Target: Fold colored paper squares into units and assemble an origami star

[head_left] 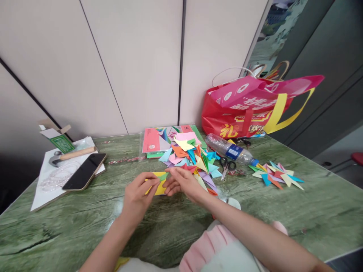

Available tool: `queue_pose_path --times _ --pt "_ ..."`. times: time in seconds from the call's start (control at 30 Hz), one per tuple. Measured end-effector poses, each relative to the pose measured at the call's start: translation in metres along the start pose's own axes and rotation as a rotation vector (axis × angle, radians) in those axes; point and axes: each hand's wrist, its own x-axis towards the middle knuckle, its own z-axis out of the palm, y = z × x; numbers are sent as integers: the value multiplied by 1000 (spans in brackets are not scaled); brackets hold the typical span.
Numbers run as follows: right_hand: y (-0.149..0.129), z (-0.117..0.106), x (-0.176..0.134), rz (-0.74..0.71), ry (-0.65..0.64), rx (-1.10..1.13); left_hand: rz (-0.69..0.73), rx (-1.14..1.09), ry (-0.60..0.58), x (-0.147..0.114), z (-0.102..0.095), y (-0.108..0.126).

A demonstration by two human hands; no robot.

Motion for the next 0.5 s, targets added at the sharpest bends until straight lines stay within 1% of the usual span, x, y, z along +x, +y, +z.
queue_pose_path --times 0.07,0.13,0.2,0.27,0.33,0.4,0.5 --pt "0 0 -1 -35 -10 -2 17 -52 -72 -1 3 -4" --pt "1 0 -2 -91 2 -38 -52 -124 -101 -1 7 -5" --pt "3 -2 -2 -157 17 -92 -219 -228 -96 0 9 -4" --pt "5 -3 -2 -219 28 -169 -439 -360 -91 2 10 -1" --pt "6 -4 -2 -273 45 -254 -614 -473 -112 4 10 2" --pt "7 -3 -2 -316 68 -336 -700 -538 -169 6 8 4" --pt "7 -3 -3 -374 110 -430 -748 -595 -216 7 8 6"
